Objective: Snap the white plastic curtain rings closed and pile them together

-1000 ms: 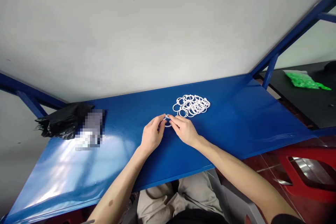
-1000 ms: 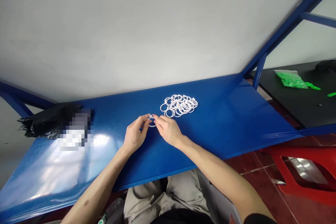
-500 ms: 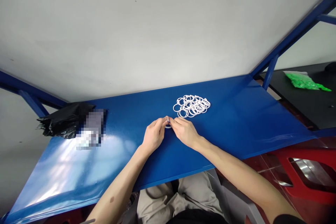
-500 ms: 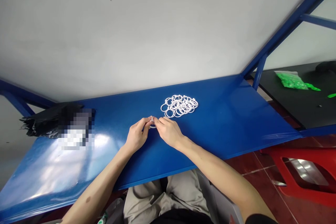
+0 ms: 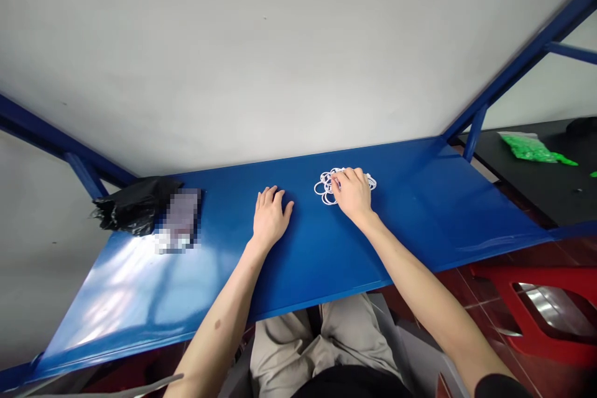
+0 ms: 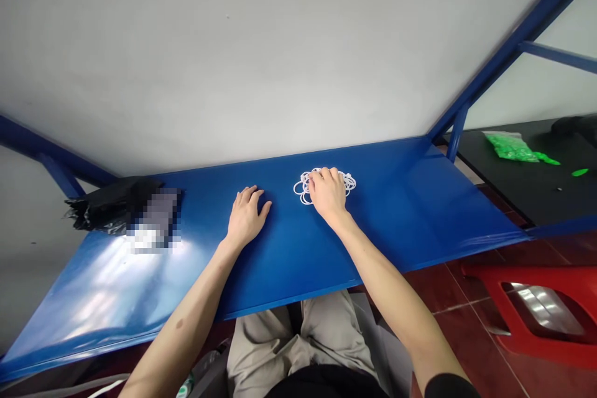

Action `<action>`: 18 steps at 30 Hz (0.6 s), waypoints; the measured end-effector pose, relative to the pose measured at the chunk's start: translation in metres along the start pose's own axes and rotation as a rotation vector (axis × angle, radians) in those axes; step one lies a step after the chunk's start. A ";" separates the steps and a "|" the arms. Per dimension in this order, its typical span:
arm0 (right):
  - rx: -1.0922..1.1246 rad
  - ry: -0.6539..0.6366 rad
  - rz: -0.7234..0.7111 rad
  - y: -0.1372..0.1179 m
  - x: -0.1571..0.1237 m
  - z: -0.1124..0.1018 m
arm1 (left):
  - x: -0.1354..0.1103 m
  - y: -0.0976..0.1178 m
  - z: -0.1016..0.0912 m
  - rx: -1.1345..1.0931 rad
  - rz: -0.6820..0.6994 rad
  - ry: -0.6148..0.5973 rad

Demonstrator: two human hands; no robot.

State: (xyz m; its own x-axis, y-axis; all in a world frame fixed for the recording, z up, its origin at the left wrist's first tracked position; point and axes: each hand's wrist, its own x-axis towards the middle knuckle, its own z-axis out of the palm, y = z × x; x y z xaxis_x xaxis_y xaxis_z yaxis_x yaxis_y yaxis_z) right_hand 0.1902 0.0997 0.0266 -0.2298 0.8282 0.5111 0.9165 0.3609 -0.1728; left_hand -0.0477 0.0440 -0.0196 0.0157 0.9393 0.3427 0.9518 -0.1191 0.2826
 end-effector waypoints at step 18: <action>0.022 0.019 -0.104 0.002 -0.090 -0.022 | -0.003 0.005 0.004 -0.010 0.020 0.016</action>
State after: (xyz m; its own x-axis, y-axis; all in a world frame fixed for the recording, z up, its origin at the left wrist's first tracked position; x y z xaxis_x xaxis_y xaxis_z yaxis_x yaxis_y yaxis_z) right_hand 0.2198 0.0168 -0.0015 -0.3166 0.7775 0.5434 0.8807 0.4537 -0.1360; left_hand -0.0414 0.0415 -0.0231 0.0295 0.9313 0.3630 0.9482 -0.1410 0.2846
